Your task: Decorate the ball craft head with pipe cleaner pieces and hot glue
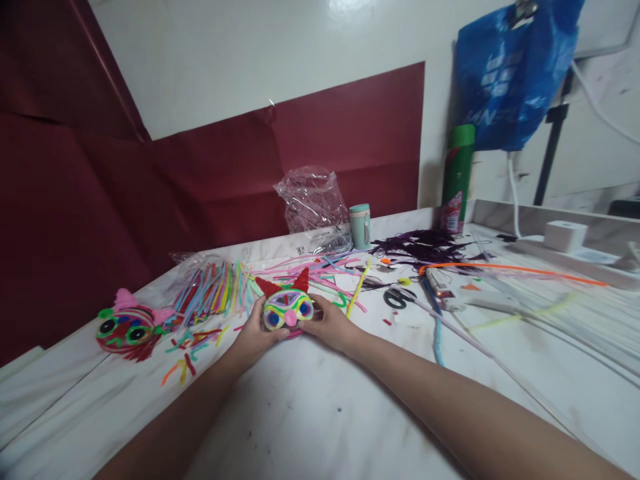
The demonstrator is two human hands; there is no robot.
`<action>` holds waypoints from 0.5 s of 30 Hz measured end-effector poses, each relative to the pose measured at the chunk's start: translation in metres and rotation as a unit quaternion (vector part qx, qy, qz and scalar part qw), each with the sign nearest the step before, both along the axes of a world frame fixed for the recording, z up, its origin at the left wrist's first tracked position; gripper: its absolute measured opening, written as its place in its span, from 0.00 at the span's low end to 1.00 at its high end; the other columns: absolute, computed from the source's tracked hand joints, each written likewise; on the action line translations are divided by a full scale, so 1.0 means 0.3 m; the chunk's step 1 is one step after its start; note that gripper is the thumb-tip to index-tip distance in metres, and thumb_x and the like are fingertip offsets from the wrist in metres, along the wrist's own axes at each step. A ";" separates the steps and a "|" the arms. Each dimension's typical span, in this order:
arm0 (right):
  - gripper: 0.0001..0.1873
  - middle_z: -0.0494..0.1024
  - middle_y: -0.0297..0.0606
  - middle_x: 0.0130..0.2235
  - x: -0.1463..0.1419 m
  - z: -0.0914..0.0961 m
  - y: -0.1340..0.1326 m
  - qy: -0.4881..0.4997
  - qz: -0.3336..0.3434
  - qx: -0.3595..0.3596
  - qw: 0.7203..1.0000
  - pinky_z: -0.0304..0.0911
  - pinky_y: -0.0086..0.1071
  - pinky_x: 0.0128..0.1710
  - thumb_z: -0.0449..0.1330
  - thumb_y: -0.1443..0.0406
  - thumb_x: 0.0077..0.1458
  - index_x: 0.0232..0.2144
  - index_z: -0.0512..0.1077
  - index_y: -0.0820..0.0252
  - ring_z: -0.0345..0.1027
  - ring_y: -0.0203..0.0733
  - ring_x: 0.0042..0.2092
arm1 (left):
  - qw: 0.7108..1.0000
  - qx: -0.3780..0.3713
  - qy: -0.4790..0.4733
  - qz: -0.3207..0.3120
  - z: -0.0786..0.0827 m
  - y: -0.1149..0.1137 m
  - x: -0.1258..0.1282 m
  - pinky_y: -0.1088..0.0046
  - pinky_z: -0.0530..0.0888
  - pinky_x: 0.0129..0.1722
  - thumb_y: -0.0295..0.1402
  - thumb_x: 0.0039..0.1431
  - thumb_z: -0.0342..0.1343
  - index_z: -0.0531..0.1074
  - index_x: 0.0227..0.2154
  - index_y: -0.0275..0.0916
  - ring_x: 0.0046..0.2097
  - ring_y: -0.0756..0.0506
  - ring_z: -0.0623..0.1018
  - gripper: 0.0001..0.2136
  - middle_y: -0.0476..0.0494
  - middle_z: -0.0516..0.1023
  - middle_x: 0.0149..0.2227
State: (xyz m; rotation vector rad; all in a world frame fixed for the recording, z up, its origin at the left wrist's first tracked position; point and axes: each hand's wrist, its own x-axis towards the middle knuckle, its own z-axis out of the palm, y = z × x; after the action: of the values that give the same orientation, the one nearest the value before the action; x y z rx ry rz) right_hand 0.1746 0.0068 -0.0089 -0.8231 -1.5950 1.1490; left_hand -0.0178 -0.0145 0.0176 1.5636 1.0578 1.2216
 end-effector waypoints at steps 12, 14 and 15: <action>0.36 0.75 0.44 0.48 0.002 0.006 -0.004 0.003 0.022 0.026 0.999 0.66 0.42 0.47 0.67 0.56 0.44 0.54 0.63 0.60 0.70 0.48 0.47 | 0.999 0.027 0.031 0.020 -0.023 0.013 -0.003 0.58 0.64 0.57 0.30 0.38 0.69 0.51 0.58 0.40 0.58 0.38 0.67 0.44 0.36 0.67 0.55; 0.36 0.75 0.45 0.48 0.002 0.006 -0.005 0.005 0.025 0.028 0.999 0.65 0.43 0.48 0.67 0.56 0.44 0.54 0.62 0.60 0.69 0.49 0.48 | 0.999 0.025 0.035 0.025 -0.021 0.012 -0.002 0.59 0.64 0.57 0.30 0.38 0.68 0.52 0.58 0.40 0.58 0.38 0.67 0.43 0.36 0.66 0.56; 0.36 0.75 0.44 0.48 0.003 0.006 -0.004 0.006 0.024 0.029 0.999 0.65 0.43 0.49 0.67 0.56 0.44 0.54 0.63 0.60 0.69 0.49 0.48 | 0.999 0.027 0.036 0.027 -0.020 0.011 -0.001 0.59 0.64 0.57 0.30 0.38 0.68 0.52 0.58 0.40 0.57 0.38 0.68 0.43 0.36 0.66 0.56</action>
State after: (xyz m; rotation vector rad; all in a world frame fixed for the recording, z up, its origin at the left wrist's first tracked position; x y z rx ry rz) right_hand 0.1754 0.0056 -0.0073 -0.7420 -1.6387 1.1341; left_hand -0.0182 -0.0111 0.0116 1.6408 1.1283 1.2456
